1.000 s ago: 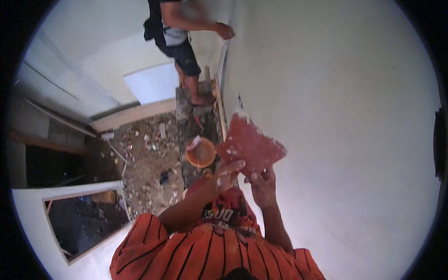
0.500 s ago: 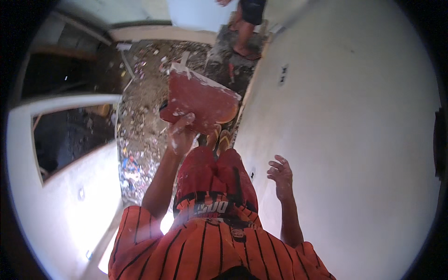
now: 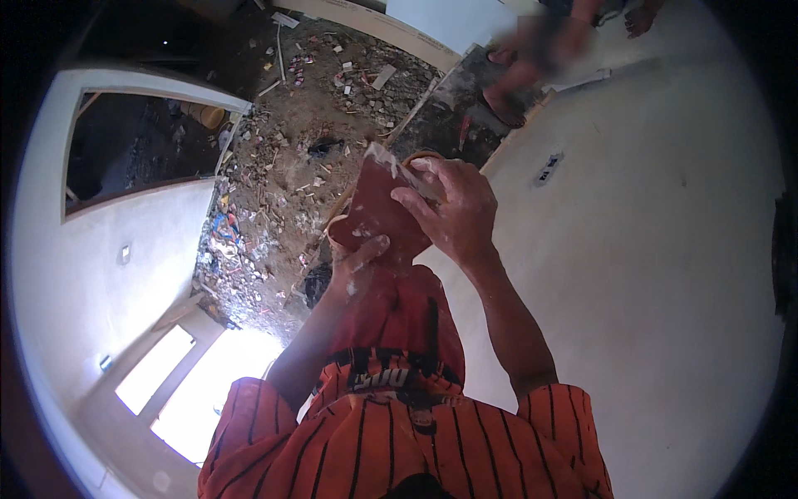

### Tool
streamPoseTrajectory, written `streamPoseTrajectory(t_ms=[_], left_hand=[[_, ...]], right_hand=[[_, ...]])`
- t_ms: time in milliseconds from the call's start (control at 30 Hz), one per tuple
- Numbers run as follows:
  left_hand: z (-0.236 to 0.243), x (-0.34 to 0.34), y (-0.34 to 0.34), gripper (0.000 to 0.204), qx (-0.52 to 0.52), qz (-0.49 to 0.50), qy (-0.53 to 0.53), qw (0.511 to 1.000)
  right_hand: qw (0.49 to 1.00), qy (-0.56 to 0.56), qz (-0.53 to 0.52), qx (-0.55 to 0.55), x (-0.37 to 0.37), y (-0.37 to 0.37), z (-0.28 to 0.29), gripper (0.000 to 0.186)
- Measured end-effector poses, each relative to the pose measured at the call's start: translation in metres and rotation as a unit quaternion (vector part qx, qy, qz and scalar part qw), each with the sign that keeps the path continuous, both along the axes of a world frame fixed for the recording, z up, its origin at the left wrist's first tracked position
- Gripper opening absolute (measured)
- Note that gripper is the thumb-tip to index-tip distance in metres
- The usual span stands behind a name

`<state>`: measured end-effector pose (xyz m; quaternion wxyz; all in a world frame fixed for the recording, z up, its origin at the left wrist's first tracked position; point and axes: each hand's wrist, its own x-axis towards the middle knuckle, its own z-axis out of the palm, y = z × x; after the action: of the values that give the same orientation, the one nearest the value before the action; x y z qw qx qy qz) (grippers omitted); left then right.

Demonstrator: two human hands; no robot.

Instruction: The person scoops white plaster from a bucket onto a hawk and applies it to the ceiling using a trowel. They repeatedly smooth the surface along the ceiling edge while standing on a wooden plank.

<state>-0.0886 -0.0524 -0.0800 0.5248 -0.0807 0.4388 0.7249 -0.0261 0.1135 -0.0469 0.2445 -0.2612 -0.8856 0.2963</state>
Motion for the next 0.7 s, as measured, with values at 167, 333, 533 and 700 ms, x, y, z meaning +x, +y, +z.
streamPoseTrajectory(t_ms=[167, 333, 533, 700], left_hand=[[-0.012, -0.006, -0.016, 0.031, 0.0, 0.022, 0.031, 0.999], [-0.056, -0.01, -0.066, 0.026, -0.031, 0.007, 0.039, 0.999], [-0.116, 0.005, -0.12, 0.026, -0.04, 0.043, 0.012, 0.998], [-0.188, 0.018, -0.196, 0.027, -0.217, 0.174, -0.149, 0.949]], right_hand=[[0.998, 0.004, 0.048, -0.048, -0.032, -0.009, -0.028, 0.023], [0.982, -0.05, 0.08, -0.165, -0.048, -0.037, -0.069, 0.016], [0.876, -0.164, 0.135, -0.433, -0.058, -0.069, -0.142, 0.015], [0.79, -0.173, 0.103, -0.579, -0.066, -0.107, -0.249, 0.017]])
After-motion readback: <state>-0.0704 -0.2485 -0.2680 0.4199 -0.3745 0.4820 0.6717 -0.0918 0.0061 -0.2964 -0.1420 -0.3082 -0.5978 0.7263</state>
